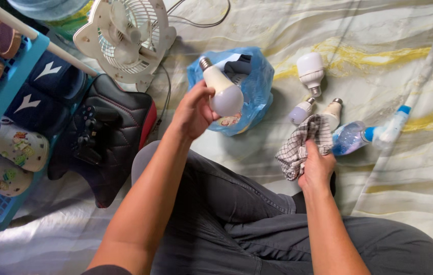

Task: The person sits on the floor and cleans several light bulbs one by one using a cloth and a spray bottle. They pick up each bulb, wipe it, occasionally spray it with cleaner, and place it back down.

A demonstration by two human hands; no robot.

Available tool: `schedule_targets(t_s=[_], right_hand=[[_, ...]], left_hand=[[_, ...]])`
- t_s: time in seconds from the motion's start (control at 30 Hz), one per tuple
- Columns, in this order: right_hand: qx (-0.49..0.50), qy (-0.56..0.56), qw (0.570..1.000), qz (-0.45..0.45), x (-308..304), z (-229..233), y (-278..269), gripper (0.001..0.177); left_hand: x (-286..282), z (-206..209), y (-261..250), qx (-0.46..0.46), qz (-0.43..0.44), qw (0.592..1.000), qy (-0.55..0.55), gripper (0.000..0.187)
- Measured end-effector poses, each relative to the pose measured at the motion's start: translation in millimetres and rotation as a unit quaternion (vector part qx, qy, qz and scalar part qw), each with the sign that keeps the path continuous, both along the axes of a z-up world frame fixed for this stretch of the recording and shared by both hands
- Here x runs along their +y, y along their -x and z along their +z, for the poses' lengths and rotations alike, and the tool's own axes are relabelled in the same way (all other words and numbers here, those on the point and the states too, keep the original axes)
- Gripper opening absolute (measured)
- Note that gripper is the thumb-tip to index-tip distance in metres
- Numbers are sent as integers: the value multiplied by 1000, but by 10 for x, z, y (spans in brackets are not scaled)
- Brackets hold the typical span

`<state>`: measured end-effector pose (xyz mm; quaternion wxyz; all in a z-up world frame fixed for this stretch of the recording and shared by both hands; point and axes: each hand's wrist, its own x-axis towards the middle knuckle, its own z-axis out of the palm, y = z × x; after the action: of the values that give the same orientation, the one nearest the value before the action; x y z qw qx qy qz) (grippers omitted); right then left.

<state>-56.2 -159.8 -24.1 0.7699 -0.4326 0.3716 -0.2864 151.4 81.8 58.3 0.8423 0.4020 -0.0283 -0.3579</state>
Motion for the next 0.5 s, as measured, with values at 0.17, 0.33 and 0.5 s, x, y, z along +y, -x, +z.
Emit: schedule_targets(t_s=[0.17, 0.33, 0.5], right_hand=[[-23, 58, 997, -41, -74, 312, 80, 38], [32, 171, 985, -10, 159, 543, 164, 37], [39, 647, 745, 157, 620, 600, 170, 42]], left_hand=[[-270, -27, 615, 107, -36, 992, 48, 53], [-629, -317, 1019, 33, -33, 996, -71, 42], [-834, -671, 1345, -54, -5, 998, -32, 40]])
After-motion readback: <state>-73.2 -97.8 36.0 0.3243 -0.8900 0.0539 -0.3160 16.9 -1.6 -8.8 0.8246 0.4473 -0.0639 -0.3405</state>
